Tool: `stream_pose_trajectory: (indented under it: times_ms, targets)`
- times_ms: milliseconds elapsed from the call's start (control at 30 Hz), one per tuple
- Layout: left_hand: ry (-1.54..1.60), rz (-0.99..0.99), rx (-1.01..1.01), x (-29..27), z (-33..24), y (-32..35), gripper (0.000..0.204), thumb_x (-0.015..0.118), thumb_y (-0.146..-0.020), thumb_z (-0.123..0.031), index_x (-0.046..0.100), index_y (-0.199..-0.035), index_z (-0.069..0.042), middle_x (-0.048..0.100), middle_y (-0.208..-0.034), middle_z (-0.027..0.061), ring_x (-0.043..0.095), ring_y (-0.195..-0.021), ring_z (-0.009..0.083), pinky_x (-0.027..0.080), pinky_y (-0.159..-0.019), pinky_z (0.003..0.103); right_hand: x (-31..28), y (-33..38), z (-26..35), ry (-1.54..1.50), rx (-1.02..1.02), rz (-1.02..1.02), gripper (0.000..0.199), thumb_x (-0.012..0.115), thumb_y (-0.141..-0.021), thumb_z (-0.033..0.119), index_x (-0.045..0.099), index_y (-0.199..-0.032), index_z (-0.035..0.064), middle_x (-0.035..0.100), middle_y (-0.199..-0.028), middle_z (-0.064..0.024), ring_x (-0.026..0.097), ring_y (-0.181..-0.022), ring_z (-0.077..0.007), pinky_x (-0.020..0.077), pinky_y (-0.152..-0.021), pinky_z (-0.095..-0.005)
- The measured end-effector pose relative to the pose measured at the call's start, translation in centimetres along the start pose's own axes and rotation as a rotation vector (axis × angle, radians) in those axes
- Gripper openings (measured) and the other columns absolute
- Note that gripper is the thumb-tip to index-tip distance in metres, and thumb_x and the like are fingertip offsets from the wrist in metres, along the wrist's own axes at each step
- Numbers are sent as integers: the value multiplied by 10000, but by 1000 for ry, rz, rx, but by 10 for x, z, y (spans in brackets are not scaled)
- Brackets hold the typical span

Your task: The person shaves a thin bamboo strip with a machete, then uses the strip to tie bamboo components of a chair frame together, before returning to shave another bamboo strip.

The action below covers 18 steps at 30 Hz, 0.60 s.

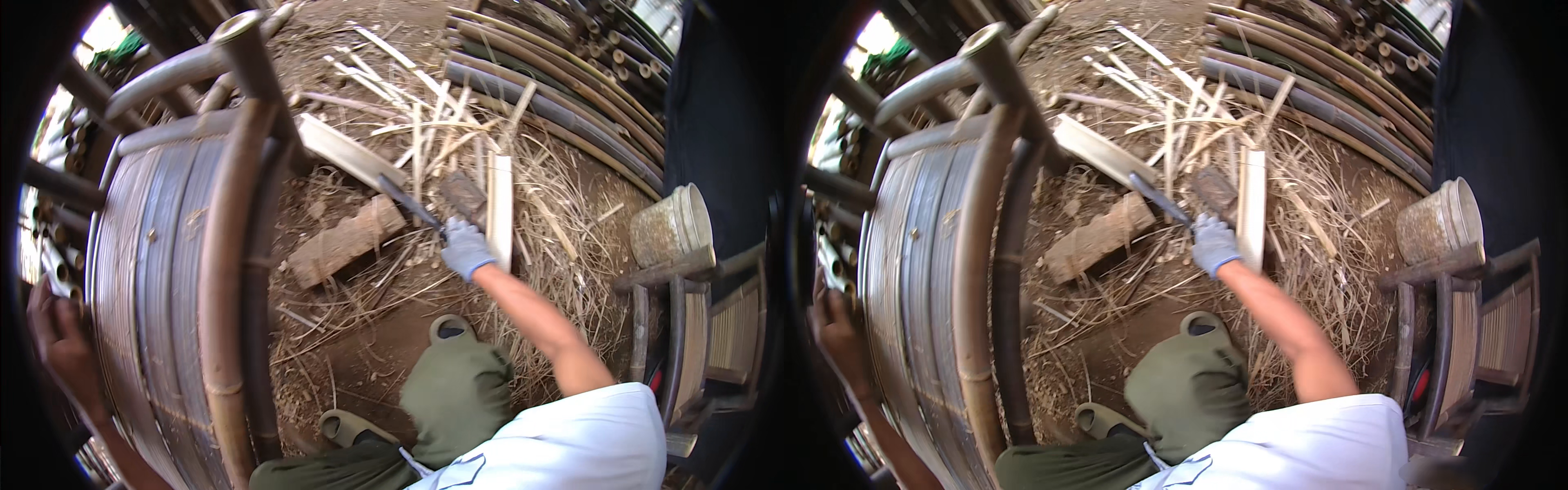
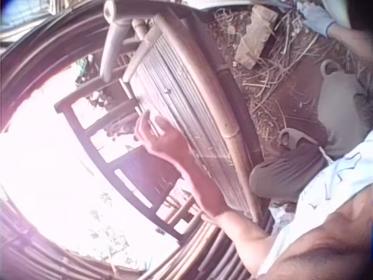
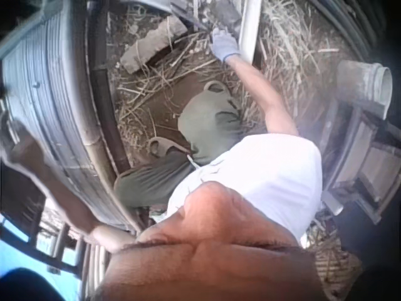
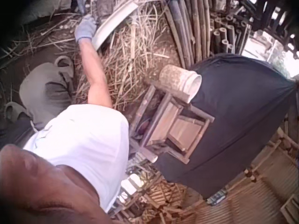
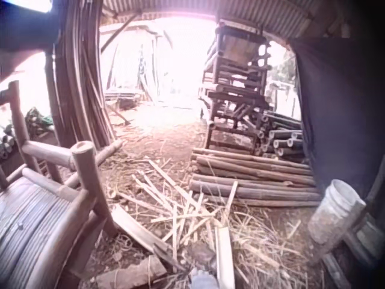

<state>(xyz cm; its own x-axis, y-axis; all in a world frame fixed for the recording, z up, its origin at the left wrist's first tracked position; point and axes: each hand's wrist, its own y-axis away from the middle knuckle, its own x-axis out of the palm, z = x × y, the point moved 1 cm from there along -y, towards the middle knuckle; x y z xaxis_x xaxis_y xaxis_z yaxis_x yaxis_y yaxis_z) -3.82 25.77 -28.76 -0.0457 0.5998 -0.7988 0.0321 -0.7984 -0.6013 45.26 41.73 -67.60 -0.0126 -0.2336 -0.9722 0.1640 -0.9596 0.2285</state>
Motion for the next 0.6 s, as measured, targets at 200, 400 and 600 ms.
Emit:
stream_pose_trajectory:
  times_ms: [200,400,600]
  targets:
    - [856,1174,493,208,-298,66,233,601,-897,-153,664,-1076,-18,653,-1086,193,656,-993,395,543,-891,485,2,-6,-31,-293,19,-38,364,575,-880,252,630,-1116,-20,652,-1039,-228,666,-990,-404,547,-904,-482]
    - [918,700,196,313,-492,124,553,685,-897,-420,556,-1181,37,568,-1148,210,599,-1079,375,550,-882,468,-106,39,-126,-1316,263,-207,336,665,-886,251,585,-1074,-15,670,-900,-128,673,-759,-252,567,-689,-399]
    - [691,974,-163,381,-538,151,545,705,-815,-149,465,-1259,54,445,-1227,224,615,-1022,424,575,-852,510,-77,66,-205,-1867,468,-236,245,703,-869,74,607,-1088,19,655,-911,-64,660,-707,-164,610,-685,-326]
